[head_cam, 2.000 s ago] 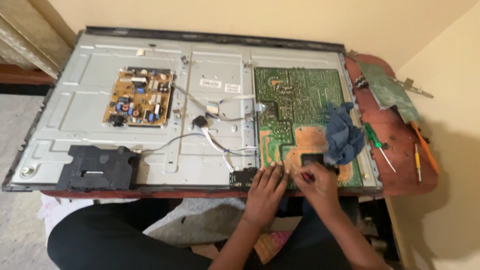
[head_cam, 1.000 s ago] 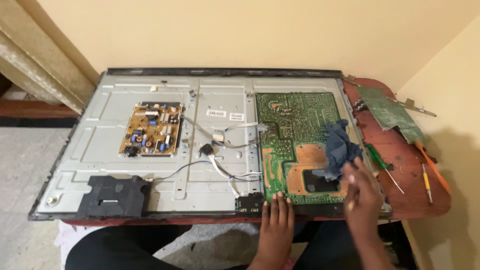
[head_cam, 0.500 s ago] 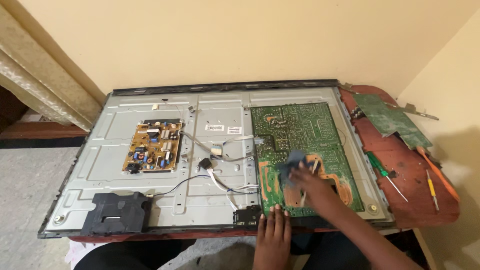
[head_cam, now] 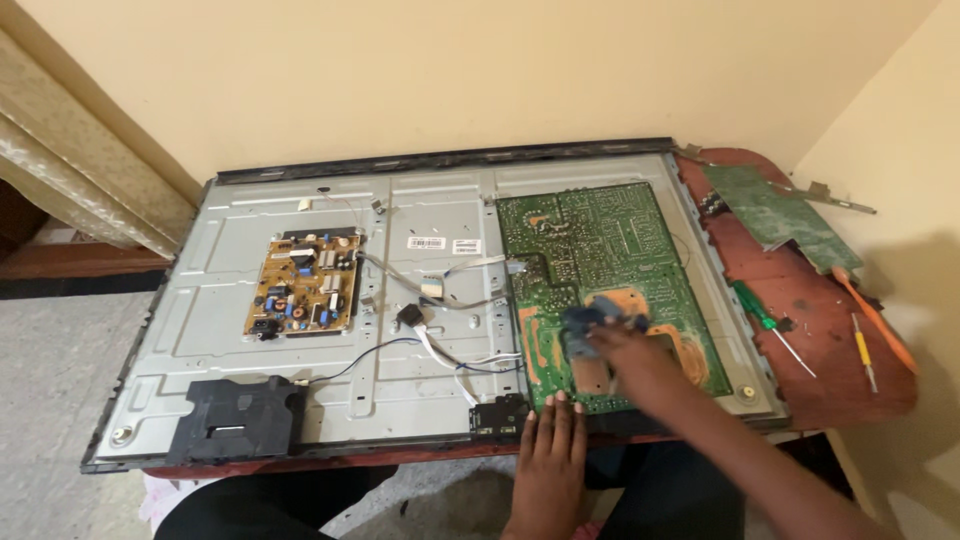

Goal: The person cleans a green circuit board inside a disassembled television chassis using a cloth and a small tool. They wipe the board surface and scrape residue from specific areas while seated on the floor.

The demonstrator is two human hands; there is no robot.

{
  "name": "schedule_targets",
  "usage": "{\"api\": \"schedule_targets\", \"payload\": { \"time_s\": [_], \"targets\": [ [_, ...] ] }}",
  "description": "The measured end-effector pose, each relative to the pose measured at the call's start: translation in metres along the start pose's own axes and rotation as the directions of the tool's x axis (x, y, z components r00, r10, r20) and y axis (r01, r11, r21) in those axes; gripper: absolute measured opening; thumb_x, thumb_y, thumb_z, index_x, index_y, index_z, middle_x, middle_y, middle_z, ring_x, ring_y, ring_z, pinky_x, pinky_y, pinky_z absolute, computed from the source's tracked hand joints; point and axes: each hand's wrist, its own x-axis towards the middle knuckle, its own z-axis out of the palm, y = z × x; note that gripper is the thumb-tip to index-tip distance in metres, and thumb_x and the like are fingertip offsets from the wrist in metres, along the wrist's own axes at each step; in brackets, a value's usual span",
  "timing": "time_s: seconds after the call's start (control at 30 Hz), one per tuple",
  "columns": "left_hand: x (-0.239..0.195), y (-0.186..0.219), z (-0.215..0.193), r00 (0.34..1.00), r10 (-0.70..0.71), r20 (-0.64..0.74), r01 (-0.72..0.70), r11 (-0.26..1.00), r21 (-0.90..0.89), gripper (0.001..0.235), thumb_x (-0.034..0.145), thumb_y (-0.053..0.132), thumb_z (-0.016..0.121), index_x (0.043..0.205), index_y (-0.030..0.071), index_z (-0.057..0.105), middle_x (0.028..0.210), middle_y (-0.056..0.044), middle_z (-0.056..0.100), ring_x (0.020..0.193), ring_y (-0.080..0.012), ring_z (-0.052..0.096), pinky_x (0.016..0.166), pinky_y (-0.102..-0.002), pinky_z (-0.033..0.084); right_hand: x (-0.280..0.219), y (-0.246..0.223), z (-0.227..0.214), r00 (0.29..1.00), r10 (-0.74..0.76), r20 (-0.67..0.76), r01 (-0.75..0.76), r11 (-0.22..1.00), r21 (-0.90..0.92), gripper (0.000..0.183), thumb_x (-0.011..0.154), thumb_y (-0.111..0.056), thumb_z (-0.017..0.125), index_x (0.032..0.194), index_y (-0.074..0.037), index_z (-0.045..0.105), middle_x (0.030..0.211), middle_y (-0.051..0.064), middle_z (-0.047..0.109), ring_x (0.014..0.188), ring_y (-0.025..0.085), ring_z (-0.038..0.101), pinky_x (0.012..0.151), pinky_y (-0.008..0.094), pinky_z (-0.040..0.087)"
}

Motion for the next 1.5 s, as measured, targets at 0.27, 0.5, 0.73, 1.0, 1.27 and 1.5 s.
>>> {"api": "schedule_targets", "payload": {
  "time_s": [0.27,0.5,0.73,1.0,1.27,1.5],
  "targets": [
    [-0.003,-0.005,0.007,0.998,0.011,-0.06,-0.014,0.999,-0.048,0.059,0.097,0.019,0.047,0.153,0.0,0.046,0.157,-0.023,0.045,0.145,-0.036,0.044,0.12,-0.05,0.031,0.031,-0.023,-0.004,0.991,0.058,-0.121,-0.038,0.986,0.163,0.052,0.082,0.01,0.053,0.13,-0.004,0.065,0.145,0.019,0.058,0.134,0.034,0.057,0.111,0.042,0.048],
    [-0.007,-0.007,0.002,0.999,-0.002,-0.042,-0.003,0.995,-0.103,0.061,0.094,0.016,0.049,0.153,-0.001,0.048,0.159,-0.025,0.044,0.144,-0.0371,0.045,0.12,-0.05,0.029,0.042,-0.055,0.009,0.983,-0.046,-0.176,0.053,0.998,0.034,0.062,0.077,0.02,0.052,0.132,-0.006,0.065,0.152,0.016,0.055,0.143,0.032,0.05,0.113,0.043,0.044],
    [-0.006,-0.01,-0.015,1.0,0.014,0.006,-0.013,0.988,-0.153,0.066,0.09,0.017,0.053,0.151,-0.005,0.047,0.157,-0.027,0.044,0.144,-0.0398,0.043,0.119,-0.051,0.029,0.036,-0.044,0.007,0.978,-0.207,0.01,0.202,0.962,0.185,0.068,0.073,0.01,0.064,0.14,-0.003,0.059,0.15,0.015,0.051,0.148,0.032,0.04,0.119,0.045,0.038],
    [-0.004,-0.009,-0.014,1.0,-0.012,-0.009,0.01,0.976,-0.219,0.061,0.09,0.014,0.053,0.148,-0.004,0.051,0.149,-0.027,0.049,0.141,-0.0412,0.044,0.12,-0.052,0.03,-0.03,-0.025,-0.002,0.997,-0.072,-0.002,0.071,0.976,0.204,0.066,0.074,0.016,0.06,0.136,-0.006,0.061,0.15,0.011,0.054,0.148,0.031,0.041,0.117,0.041,0.041],
    [-0.004,-0.027,-0.027,0.996,0.088,0.01,-0.074,0.892,-0.446,0.056,0.086,0.002,0.057,0.139,-0.016,0.053,0.15,-0.032,0.05,0.142,-0.0446,0.047,0.122,-0.049,0.034,-0.06,-0.045,-0.008,0.996,-0.09,0.017,0.089,0.996,0.012,0.077,0.073,0.018,0.058,0.144,-0.01,0.057,0.154,0.009,0.052,0.147,0.03,0.038,0.115,0.045,0.032],
    [-0.001,-0.034,-0.044,0.995,0.084,0.061,-0.031,0.799,-0.6,0.058,0.078,-0.003,0.059,0.135,-0.015,0.056,0.146,-0.031,0.053,0.138,-0.0447,0.048,0.118,-0.047,0.035,-0.104,-0.067,-0.008,0.994,-0.074,0.076,0.064,0.989,0.132,0.081,0.067,0.008,0.06,0.147,-0.003,0.053,0.157,0.014,0.049,0.149,0.036,0.037,0.114,0.043,0.034]
  ]
}}
